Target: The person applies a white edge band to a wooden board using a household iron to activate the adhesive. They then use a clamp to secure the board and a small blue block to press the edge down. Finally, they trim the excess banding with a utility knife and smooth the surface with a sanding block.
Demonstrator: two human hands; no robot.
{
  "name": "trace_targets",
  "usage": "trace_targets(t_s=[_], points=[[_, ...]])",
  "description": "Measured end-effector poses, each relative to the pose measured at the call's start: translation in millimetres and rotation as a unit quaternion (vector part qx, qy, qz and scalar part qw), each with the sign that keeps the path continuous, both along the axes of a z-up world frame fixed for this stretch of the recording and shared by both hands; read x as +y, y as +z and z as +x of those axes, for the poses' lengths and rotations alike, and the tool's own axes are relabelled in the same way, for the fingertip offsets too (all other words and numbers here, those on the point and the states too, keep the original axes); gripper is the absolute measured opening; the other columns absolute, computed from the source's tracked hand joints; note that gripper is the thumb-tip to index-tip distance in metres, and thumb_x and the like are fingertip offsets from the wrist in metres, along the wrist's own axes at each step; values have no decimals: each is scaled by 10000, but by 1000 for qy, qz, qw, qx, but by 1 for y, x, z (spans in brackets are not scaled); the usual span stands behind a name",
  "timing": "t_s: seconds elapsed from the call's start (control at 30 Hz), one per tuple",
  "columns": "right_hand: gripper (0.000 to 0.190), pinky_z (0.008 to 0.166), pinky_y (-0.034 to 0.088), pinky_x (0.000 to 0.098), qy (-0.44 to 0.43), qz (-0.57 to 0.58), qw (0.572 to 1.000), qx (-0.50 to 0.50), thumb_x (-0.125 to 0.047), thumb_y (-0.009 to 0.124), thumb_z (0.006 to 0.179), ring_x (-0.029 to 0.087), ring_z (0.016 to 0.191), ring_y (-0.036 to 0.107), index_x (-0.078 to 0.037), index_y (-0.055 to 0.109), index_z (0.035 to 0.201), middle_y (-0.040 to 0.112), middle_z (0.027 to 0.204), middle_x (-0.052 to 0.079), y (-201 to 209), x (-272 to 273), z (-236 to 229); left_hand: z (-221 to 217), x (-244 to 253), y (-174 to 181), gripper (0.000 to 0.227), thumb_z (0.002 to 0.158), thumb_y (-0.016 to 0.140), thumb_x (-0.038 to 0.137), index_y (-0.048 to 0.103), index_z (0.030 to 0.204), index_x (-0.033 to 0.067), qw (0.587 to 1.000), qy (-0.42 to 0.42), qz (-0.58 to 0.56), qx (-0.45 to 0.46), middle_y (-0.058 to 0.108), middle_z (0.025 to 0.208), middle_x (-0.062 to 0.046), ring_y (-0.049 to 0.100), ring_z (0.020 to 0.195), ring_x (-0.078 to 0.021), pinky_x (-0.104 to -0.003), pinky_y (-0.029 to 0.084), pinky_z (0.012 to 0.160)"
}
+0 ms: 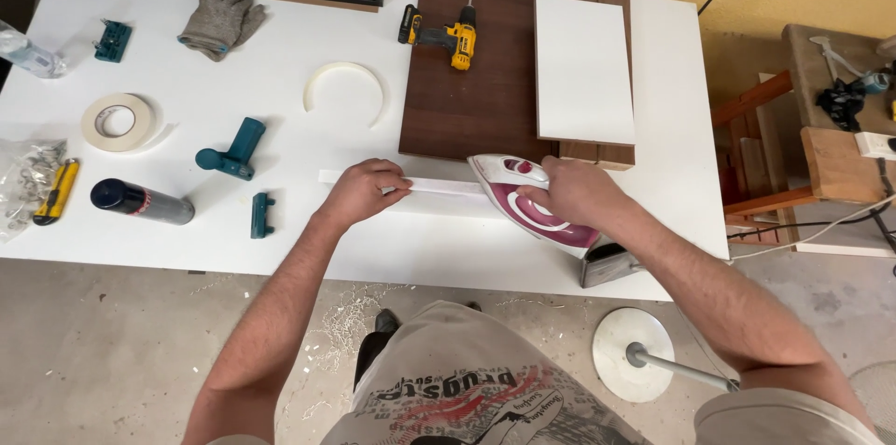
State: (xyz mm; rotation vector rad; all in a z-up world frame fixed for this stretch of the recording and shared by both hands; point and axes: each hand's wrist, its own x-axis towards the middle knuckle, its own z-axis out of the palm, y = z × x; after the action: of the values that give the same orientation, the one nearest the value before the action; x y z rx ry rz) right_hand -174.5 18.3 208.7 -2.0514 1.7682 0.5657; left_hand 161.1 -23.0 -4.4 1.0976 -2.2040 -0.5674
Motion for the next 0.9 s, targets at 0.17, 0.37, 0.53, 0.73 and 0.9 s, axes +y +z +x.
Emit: trace_targets(t_s=[0.17, 0.37, 0.53, 0.73, 0.9], points=[[574, 849, 603, 470, 13, -5, 999, -29, -520, 499, 1010, 395, 1035, 737, -20, 657, 1244, 741, 1078, 219, 0, -9, 41, -1, -2, 2, 60, 885, 828, 218, 822, 945, 220, 1000, 0, -4, -2, 763, 1010, -32, 729, 971, -236, -335, 595, 872], [553, 812, 605, 467, 23, -9, 998, -49, -514, 526, 1000, 383, 1004, 742, -28, 670, 1221, 741, 1059, 200, -3, -17, 77, -3, 1, 6, 72, 870, 831, 184, 818, 941, 191, 1000, 3, -13, 10, 767, 1009, -50, 731, 963, -251, -351, 592, 872], [548, 806, 603, 487, 32, -17, 998, -55, -498, 548, 991, 408, 1006, 737, -11, 670, 1210, 739, 1057, 216, -2, -19, 88, -1, 3, -2, 72, 847, 848, 162, 815, 911, 169, 998, 5, -60, 35, 763, 981, -57, 731, 930, -263, -358, 588, 841], [518, 782, 614, 456, 19, -10, 998, -56, -472, 551, 1005, 384, 986, 749, -19, 685, 1217, 745, 1055, 205, 3, -17, 89, 2, 51, -29, 145, 793, 903, 318, 785, 877, 304, 948, 197, -244, 46, 620, 978, 88, 597, 937, -169, -328, 467, 827], [496, 748, 616, 417, 11, -18, 998, -64, -457, 566, 1009, 358, 954, 762, -24, 688, 1219, 748, 1037, 192, 1, -16, 89, -35, 81, -24, 451, 825, 914, 412, 774, 1133, 114, 866, 280, 305, 279, 724, 1023, -63, 683, 998, -178, -287, 565, 897]])
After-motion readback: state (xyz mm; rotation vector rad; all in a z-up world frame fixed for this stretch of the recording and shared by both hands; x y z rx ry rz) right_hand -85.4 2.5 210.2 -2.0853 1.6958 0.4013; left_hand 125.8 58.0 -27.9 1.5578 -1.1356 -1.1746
